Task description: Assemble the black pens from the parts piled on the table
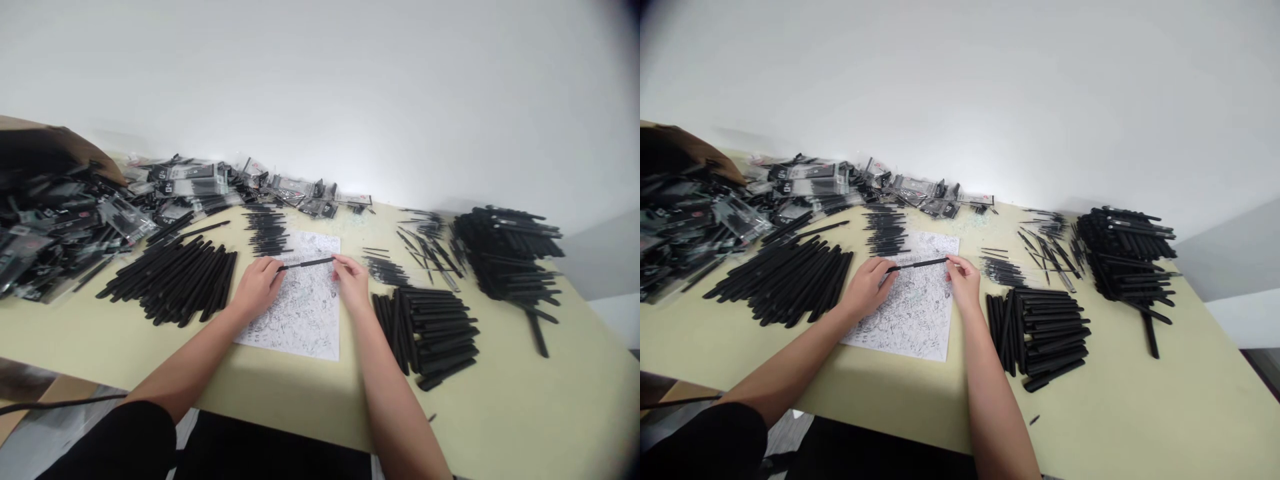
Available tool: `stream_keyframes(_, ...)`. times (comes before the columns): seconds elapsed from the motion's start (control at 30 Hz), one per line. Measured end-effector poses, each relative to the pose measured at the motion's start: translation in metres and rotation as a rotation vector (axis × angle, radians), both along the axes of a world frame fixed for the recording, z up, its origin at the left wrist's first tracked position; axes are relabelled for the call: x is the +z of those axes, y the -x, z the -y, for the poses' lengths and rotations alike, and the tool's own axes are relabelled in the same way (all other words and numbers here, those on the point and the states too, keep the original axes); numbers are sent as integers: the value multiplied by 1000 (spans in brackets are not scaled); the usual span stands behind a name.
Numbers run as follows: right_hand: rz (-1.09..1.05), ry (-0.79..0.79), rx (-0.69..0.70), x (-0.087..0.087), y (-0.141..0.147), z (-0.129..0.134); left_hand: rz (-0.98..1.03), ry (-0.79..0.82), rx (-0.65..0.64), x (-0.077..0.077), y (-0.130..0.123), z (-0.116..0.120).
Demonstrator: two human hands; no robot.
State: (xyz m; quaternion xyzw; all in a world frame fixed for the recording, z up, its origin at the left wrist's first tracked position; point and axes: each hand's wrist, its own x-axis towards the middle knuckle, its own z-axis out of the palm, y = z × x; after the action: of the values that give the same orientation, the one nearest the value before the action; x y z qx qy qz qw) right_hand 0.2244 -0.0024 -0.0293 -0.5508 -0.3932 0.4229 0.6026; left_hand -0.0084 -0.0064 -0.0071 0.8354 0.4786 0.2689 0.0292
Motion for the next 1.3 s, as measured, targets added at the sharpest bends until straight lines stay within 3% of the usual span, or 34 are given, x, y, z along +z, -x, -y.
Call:
stream_keyframes(0.33, 234, -116, 98, -3, 3, 2, -40, 31, -7, -3, -3, 2)
stream_keyframes(1.3, 243, -124, 110, -4, 1, 3, -51, 30, -27, -5, 1, -3)
